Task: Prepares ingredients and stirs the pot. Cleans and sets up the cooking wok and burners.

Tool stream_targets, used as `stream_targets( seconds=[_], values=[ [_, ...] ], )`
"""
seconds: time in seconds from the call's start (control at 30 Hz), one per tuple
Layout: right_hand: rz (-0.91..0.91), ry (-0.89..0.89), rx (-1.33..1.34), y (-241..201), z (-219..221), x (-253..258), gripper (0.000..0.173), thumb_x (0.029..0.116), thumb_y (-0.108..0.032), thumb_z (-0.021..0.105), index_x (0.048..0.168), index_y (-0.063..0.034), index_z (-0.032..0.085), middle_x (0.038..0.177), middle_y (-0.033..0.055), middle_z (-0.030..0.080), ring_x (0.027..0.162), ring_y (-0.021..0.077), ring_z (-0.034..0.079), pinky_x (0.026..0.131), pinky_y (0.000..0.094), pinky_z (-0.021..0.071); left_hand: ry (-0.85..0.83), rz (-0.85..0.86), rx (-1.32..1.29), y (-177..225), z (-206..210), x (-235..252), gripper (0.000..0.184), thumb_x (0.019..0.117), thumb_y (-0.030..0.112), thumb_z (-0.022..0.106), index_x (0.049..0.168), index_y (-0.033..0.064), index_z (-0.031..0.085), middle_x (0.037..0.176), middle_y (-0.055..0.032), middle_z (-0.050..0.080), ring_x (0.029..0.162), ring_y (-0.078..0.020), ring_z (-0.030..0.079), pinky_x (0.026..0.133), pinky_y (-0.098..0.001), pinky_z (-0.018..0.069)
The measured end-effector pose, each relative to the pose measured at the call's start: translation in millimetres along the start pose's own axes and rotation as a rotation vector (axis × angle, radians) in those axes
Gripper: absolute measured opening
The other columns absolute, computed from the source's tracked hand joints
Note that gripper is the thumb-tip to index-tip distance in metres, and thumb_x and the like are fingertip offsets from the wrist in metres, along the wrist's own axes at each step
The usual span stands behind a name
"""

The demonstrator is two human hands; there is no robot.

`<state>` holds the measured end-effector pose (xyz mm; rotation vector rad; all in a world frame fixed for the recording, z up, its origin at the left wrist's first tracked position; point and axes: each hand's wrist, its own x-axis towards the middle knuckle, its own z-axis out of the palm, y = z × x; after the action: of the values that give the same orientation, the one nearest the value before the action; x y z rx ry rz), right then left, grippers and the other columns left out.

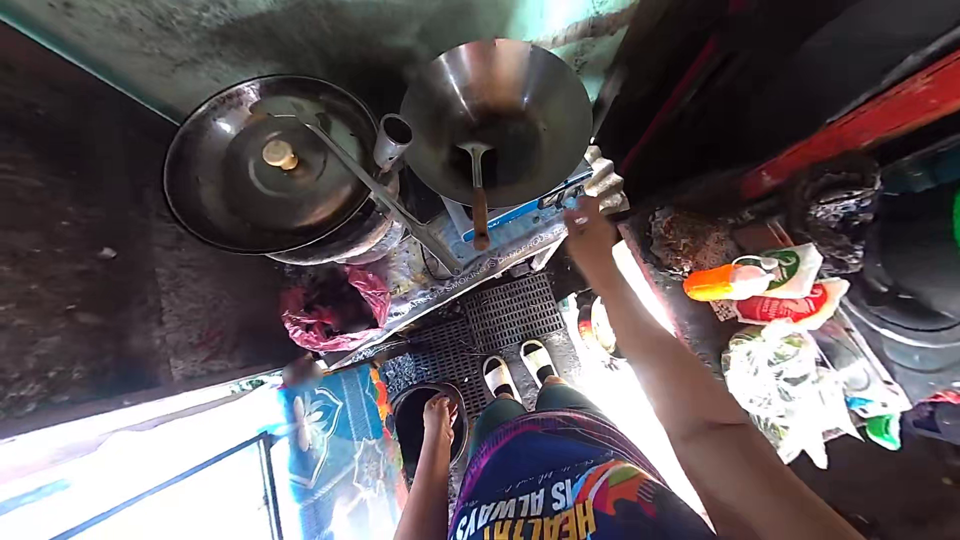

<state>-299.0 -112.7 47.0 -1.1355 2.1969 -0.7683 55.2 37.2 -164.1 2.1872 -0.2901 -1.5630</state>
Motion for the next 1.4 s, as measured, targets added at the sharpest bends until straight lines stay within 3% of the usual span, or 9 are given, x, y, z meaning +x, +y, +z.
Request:
stream_targets(
  seconds=[0.2, 0.33, 0.5, 0.57, 0.63, 0.8, 0.93, 1.13, 1.4],
  values=[
    [-0.147, -0.335, -0.301, -111.4, 59.6, -15.7, 0.076, 0.1034, -0.062, 0.047, 0.162, -0.0167, 0.028, 0.142, 0.0212, 0.058, 0.104, 0.041, 0.07, 0.084, 0.0613, 0.0555, -0.014, 0.009, 0.0, 4.5, 11.4, 1.8, 0.038, 0.1058, 0.005, 0.048, 0.142, -0.0044, 0.044, 0.131, -0.0286, 0.053, 0.1, -0.0306, 0.059, 0.085, -0.0422, 0.0522],
    [0.004, -0.43, -0.046, -121.5, 59.1, -0.9, 0.06, 0.1099, -0.04, 0.046, 0.161, -0.0164, 0.026, 0.118, 0.0242, 0.069, 0.099, 0.0392, 0.071, 0.085, 0.0586, 0.0553, -0.047, 0.041, 0.03, 6.5, 15.8, 3.5, 0.037, 0.1064, 0.004, 0.047, 0.142, -0.0053, 0.045, 0.133, -0.0293, 0.052, 0.102, -0.0318, 0.06, 0.086, -0.0429, 0.0524],
    [0.32, -0.446, 0.715, -111.6, 88.9, 1.5, 0.067, 0.0995, -0.016, 0.069, 0.152, -0.0114, 0.029, 0.106, 0.0239, 0.063, 0.063, 0.0258, 0.068, 0.058, 0.037, 0.0605, -0.093, 0.026, 0.084, 1.3, 23.9, 4.8, 0.035, 0.1068, 0.005, 0.048, 0.14, -0.0052, 0.046, 0.129, -0.0283, 0.055, 0.098, -0.0299, 0.061, 0.085, -0.0419, 0.053],
    [0.354, -0.415, 0.755, -113.6, 85.0, 2.8, 0.064, 0.0982, -0.005, 0.064, 0.152, -0.009, 0.03, 0.102, 0.0228, 0.061, 0.063, 0.0259, 0.067, 0.057, 0.0371, 0.0599, -0.118, 0.019, 0.09, 5.9, 27.5, 3.7, 0.034, 0.1066, 0.004, 0.047, 0.139, -0.0051, 0.047, 0.125, -0.0274, 0.056, 0.094, -0.028, 0.061, 0.082, -0.04, 0.0529],
    [0.253, -0.38, 0.499, -107.5, 64.6, 6.1, 0.049, 0.1078, -0.021, 0.051, 0.15, -0.0054, 0.032, 0.099, 0.0191, 0.062, 0.066, 0.0239, 0.066, 0.06, 0.0375, 0.0588, -0.135, 0.021, 0.098, 9.7, 26.7, 2.8, 0.033, 0.1071, 0.005, 0.047, 0.139, -0.0048, 0.048, 0.124, -0.0262, 0.056, 0.093, -0.0263, 0.061, 0.081, -0.0381, 0.053],
    [0.015, -0.28, -0.107, -66.5, -30.8, -0.8, 0.053, 0.1107, -0.044, 0.043, 0.145, -0.0036, 0.048, 0.123, 0.0298, 0.065, 0.115, 0.046, 0.064, 0.097, 0.0653, 0.0474, -0.127, 0.061, 0.096, 0.8, 9.1, 14.0, 0.034, 0.1074, 0.007, 0.047, 0.139, -0.0055, 0.049, 0.127, -0.0287, 0.057, 0.099, -0.0306, 0.062, 0.084, -0.0428, 0.0537],
    [0.023, -0.182, -0.356, -56.9, -64.4, -22.3, 0.04, 0.1069, -0.024, 0.058, 0.143, -0.0094, 0.053, 0.108, 0.0307, 0.068, 0.099, 0.0509, 0.066, 0.083, 0.0691, 0.0495, -0.068, 0.02, 0.1, -14.4, -5.4, 20.8, 0.034, 0.1074, 0.007, 0.048, 0.139, -0.0065, 0.049, 0.129, -0.0304, 0.056, 0.103, -0.0336, 0.062, 0.088, -0.0457, 0.053],
    [0.075, -0.18, -0.547, -74.7, -14.2, 38.8, 0.041, 0.111, -0.03, 0.042, 0.148, -0.0169, 0.051, 0.124, 0.0265, 0.068, 0.116, 0.0479, 0.065, 0.091, 0.0676, 0.0505, -0.082, 0.019, 0.206, -24.5, -9.9, 28.9, 0.035, 0.1069, 0.007, 0.047, 0.139, -0.0068, 0.049, 0.127, -0.0307, 0.057, 0.104, -0.0354, 0.063, 0.089, -0.0478, 0.0533],
    [0.056, -0.197, -0.639, -67.6, -29.1, 21.0, 0.039, 0.1119, -0.032, 0.04, 0.142, -0.0122, 0.055, 0.118, 0.0289, 0.068, 0.111, 0.05, 0.067, 0.086, 0.0681, 0.0516, -0.039, -0.022, 0.249, -45.0, -26.3, 37.6, 0.036, 0.1078, 0.012, 0.05, 0.14, -0.0054, 0.05, 0.131, -0.0318, 0.057, 0.11, -0.0398, 0.063, 0.093, -0.053, 0.0526]
  ],
)
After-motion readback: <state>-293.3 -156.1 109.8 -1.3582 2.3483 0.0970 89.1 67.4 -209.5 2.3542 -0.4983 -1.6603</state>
